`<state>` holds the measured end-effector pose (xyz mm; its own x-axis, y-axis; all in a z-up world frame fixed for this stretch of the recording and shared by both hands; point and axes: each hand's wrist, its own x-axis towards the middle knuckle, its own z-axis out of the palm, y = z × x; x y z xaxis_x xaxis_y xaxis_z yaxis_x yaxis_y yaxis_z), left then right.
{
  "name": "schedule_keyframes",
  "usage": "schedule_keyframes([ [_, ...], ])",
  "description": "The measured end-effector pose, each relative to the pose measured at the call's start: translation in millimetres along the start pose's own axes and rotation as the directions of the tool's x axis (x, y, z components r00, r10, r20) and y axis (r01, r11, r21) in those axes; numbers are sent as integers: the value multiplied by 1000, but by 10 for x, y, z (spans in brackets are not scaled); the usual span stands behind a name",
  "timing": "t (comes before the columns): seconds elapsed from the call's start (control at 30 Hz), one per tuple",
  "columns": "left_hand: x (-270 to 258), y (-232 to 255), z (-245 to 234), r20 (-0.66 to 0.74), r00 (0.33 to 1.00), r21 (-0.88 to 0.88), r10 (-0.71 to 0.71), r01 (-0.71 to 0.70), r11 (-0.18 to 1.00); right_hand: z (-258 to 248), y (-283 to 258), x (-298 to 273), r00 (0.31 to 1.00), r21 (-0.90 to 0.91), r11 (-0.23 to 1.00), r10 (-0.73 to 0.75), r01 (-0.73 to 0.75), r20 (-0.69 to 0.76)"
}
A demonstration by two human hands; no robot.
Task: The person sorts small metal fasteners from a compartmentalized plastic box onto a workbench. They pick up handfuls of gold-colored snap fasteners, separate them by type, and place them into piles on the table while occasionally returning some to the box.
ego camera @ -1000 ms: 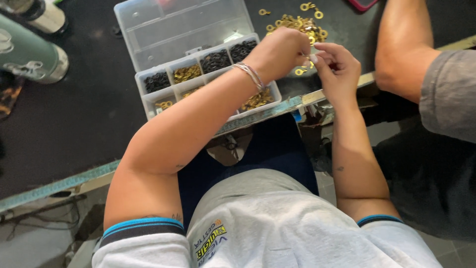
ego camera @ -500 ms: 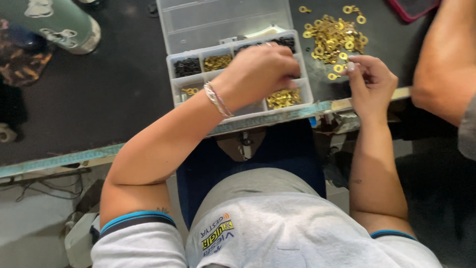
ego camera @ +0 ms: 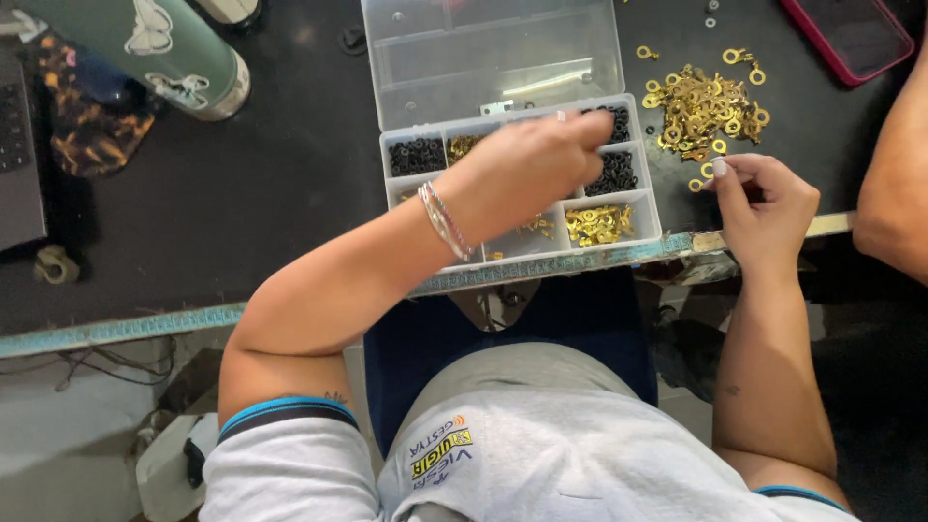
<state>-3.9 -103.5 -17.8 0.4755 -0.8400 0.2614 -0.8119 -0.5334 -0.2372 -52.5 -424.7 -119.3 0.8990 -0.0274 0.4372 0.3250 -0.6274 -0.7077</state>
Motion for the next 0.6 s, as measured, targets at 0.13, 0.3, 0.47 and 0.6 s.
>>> schedule_keyframes([
  [0.13, 59, 84, 279, 348, 937, -233, -23, 110, 966, 15, -68, 27, 1000, -15, 1000, -5, 5, -20],
  [0.3, -13, 194, 1110, 99, 994, -191, -44, 62, 980, 74, 103, 49, 998, -77, 996, -45, 42, -38],
  [0.47, 43, 46, 619, 204, 963, -111, 174, -154, 982, 28, -110, 88, 997, -106, 994, -6, -1, -71],
  [0.6, 117, 0, 230, 344, 913, -39, 221, -221, 975, 67, -54, 79, 993, -125, 991, 34, -49, -116],
])
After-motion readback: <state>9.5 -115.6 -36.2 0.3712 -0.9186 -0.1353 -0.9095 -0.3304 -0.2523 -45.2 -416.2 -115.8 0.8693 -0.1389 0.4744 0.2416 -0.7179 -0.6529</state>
